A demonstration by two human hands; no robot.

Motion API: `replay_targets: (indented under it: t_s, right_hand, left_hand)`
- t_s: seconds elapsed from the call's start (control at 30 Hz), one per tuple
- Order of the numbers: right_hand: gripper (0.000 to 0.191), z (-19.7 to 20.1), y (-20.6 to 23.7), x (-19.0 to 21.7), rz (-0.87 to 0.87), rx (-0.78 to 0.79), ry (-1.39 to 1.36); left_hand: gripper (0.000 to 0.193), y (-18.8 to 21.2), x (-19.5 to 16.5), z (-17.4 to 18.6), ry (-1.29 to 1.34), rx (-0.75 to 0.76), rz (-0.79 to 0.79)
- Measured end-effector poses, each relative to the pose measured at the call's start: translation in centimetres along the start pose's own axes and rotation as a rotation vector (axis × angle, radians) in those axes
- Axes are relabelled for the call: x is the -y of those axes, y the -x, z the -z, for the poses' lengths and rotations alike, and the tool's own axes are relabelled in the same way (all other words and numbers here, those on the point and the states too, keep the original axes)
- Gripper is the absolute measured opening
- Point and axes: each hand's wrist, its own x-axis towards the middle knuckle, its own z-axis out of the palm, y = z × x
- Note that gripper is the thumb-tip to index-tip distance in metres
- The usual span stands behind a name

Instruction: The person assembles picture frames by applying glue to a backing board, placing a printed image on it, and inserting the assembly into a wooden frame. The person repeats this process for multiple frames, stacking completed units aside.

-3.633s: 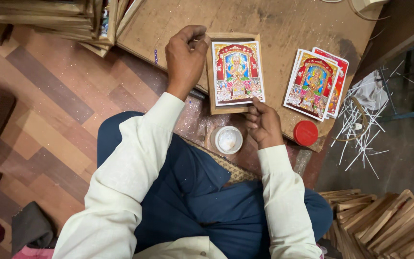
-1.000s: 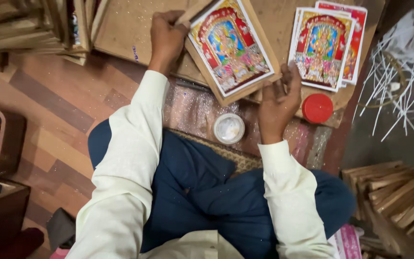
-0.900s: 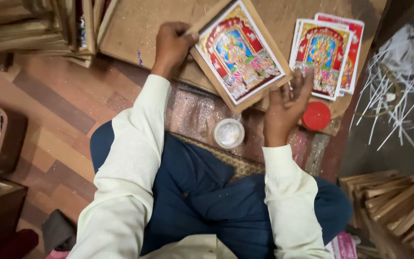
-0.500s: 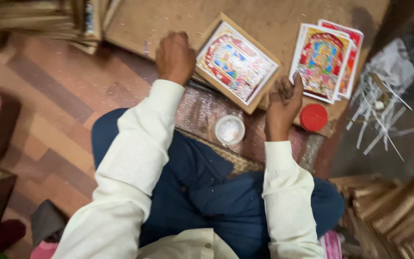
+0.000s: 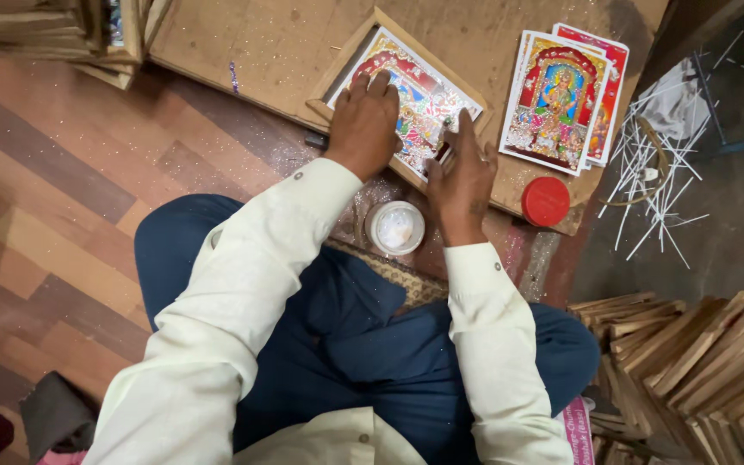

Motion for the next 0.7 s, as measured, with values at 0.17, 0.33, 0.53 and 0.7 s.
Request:
replay_targets:
  t_s: [0.17,0.33,0.53,0.7]
  right_hand:
    - [0.095,0.1,-1.4,-0.2,0.123,0.088,0.138]
    - [0.103,0.3,-3.8,-1.2,0.180,0.242,0.175]
    - [0.105,0.2,-5.0,-1.8,0.116,0.356,0.220]
    - [0.113,0.7,-5.2,-0.6,0.123,0.330,0.236]
  left_hand:
    - [0.070,-0.6,-0.7,0.1,-0.129,0.059,0.062]
    - [0.102,-2.0,-0.6,1.2,-0.251,0.192,-0.009]
    - [0.110,-2.3,-1.3,2.0,-0.326,0.277,0.001]
    - [0.123,-3.0,-2.1,2.9,-0.341,0.337,0.011]
